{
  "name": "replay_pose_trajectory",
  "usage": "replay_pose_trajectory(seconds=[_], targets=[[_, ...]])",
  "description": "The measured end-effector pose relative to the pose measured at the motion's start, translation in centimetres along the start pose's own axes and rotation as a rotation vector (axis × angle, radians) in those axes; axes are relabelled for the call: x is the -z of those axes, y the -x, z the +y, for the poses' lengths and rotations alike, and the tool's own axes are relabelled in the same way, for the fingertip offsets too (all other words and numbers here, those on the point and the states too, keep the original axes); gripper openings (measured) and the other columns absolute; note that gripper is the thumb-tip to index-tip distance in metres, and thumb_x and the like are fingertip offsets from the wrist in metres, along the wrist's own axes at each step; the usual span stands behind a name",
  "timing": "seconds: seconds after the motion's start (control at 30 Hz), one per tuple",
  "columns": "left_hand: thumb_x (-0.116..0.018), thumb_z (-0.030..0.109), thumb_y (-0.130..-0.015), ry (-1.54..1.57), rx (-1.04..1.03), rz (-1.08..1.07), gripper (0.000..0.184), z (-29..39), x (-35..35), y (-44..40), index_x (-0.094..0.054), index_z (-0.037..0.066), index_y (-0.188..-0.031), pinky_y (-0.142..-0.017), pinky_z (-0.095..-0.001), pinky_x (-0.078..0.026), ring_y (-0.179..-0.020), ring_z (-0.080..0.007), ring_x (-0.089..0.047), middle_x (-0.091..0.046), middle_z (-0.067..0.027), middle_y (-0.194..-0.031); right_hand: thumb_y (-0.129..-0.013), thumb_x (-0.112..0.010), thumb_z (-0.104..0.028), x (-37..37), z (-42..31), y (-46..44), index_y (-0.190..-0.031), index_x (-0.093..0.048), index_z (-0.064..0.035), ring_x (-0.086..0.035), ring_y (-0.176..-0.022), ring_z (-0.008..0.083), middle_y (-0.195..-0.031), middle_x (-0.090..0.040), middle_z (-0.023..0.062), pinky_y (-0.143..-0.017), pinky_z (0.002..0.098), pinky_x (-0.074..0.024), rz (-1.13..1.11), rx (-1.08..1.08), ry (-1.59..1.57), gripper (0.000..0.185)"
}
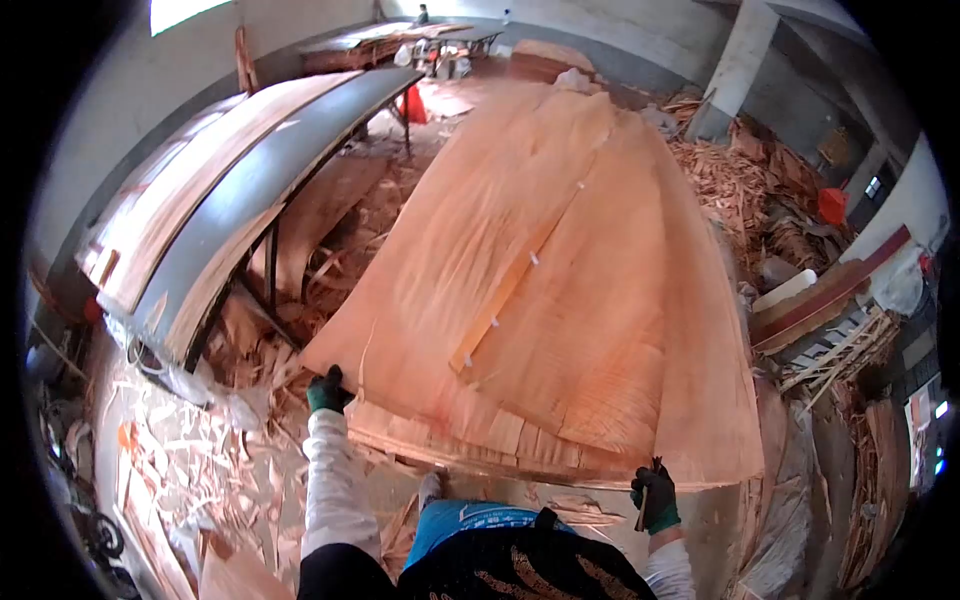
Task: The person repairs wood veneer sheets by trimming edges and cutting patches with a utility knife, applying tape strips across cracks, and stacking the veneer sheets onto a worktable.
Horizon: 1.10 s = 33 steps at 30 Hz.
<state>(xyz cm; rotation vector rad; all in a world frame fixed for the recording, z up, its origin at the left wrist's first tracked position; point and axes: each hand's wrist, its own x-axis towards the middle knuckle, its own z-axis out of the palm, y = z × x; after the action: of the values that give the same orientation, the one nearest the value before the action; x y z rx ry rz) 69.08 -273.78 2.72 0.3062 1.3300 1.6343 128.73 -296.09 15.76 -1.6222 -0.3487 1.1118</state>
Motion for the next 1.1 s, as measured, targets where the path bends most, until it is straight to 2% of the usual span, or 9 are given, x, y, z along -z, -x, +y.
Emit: replay_pose_trajectory(seconds=[0.2, 0.5, 0.6, 0.63, 0.8, 0.9, 0.93, 1.03, 1.1], targets=[[-0.069, 0.007, -0.081, 0.177, -0.197, -0.036, 0.03, 1.0, -0.4, 0.5, -0.06, 0.006, -0.11, -0.067, -0.0398, -0.056, -0.079, -0.0225, -0.064, -0.065, -0.0073, -0.095, -0.077, -0.057, -0.004, -1.4, 2.1, -1.7, -0.121, -0.055, -0.0088, -0.044, -0.043, 0.0087, -0.061, -0.047, -0.0008, -0.034, 0.0238, -0.0339, 0.173, 0.127, 0.071, 0.044], [-0.064, 0.017, -0.088, -0.278, -0.37, 0.14, 0.013, -2.5, 7.2, 5.1, -0.065, 0.007, -0.096, -0.056, -0.0328, -0.049, -0.066, -0.0187, -0.058, -0.064, -0.0069, -0.083, -0.075, -0.057, -0.001, 6.6, 14.8, -6.1, -0.108, -0.062, -0.0056, -0.045, -0.041, 0.0112, -0.06, -0.054, 0.0024, -0.036, 0.0268, -0.035, 0.346, 0.466, 0.266, 0.034], [-0.063, 0.016, -0.089, 0.179, -0.202, 0.003, 0.008, -3.5, 6.1, 5.2, -0.064, 0.008, -0.091, -0.054, -0.0331, -0.047, -0.065, -0.0177, -0.055, -0.062, -0.0063, -0.079, -0.075, -0.059, -0.001, 5.3, 12.9, -6.0, -0.109, -0.061, -0.0058, -0.044, -0.041, 0.0119, -0.059, -0.053, 0.0018, -0.036, 0.0271, -0.0356, 0.297, 0.39, 0.247, 0.035], [-0.065, 0.01, -0.085, 0.138, -0.157, -0.022, 0.018, -4.5, 6.8, 3.5, -0.058, 0.006, -0.101, -0.053, -0.034, -0.052, -0.064, -0.0199, -0.06, -0.063, -0.0049, -0.083, -0.076, -0.059, -0.005, 2.1, 8.0, -3.0, -0.111, -0.062, -0.004, -0.054, -0.052, 0.0142, -0.074, -0.062, 0.0046, -0.046, 0.0266, -0.0454, 0.241, 0.243, 0.114, 0.036], [-0.068, 0.018, -0.084, -0.037, 0.024, 0.082, 0.014, -5.7, 4.4, -1.0, -0.058, 0.009, -0.083, -0.039, -0.0379, -0.043, -0.049, -0.0201, -0.052, -0.058, -0.0035, -0.067, -0.078, -0.057, -0.003, 1.5, 6.9, -7.6, -0.12, -0.056, -0.01, -0.046, -0.044, 0.0111, -0.064, -0.052, 0.0002, -0.037, 0.0256, -0.0362, 0.18, 0.191, -0.061, 0.042], [-0.069, 0.019, -0.084, -0.11, 0.144, 0.106, 0.014, -5.1, 3.9, -0.2, -0.059, 0.009, -0.084, -0.042, -0.0418, -0.048, -0.051, -0.0219, -0.054, -0.059, -0.004, -0.069, -0.079, -0.055, -0.004, 2.3, 7.5, -8.4, -0.123, -0.053, -0.0108, -0.047, -0.044, 0.0115, -0.064, -0.052, 0.0007, -0.036, 0.0258, -0.036, 0.205, 0.164, 0.036, 0.044], [-0.066, 0.015, -0.083, -0.128, 0.153, 0.1, 0.018, -5.7, 5.0, -1.5, -0.06, 0.004, -0.097, -0.04, -0.043, -0.052, -0.052, -0.0273, -0.06, -0.063, -0.0079, -0.077, -0.079, -0.055, -0.004, 2.3, 7.5, -8.4, -0.123, -0.053, -0.0102, -0.047, -0.044, 0.0116, -0.064, -0.052, 0.0008, -0.036, 0.0258, -0.036, 0.204, 0.161, 0.037, 0.044], [-0.067, 0.019, -0.082, -0.284, 0.211, 0.047, 0.018, -6.0, 6.8, -3.2, -0.062, 0.005, -0.091, -0.041, -0.0439, -0.053, -0.054, -0.0276, -0.062, -0.063, -0.0082, -0.072, -0.078, -0.055, -0.004, 2.0, 8.1, -7.5, -0.12, -0.055, -0.0085, -0.046, -0.042, 0.0113, -0.06, -0.05, 0.0006, -0.035, 0.0257, -0.0347, 0.219, 0.16, 0.042, 0.043], [-0.068, 0.028, -0.081, -0.449, -0.051, -0.057, 0.023, -7.3, 8.5, -3.6, -0.063, 0.005, -0.084, -0.051, -0.0419, -0.054, -0.058, -0.0244, -0.064, -0.064, -0.0101, -0.068, -0.077, -0.058, -0.005, 1.7, 8.7, -7.4, -0.116, -0.057, -0.0076, -0.042, -0.038, 0.0102, -0.054, -0.046, 0.0, -0.033, 0.0256, -0.0322, 0.255, 0.203, 0.032, 0.039]])
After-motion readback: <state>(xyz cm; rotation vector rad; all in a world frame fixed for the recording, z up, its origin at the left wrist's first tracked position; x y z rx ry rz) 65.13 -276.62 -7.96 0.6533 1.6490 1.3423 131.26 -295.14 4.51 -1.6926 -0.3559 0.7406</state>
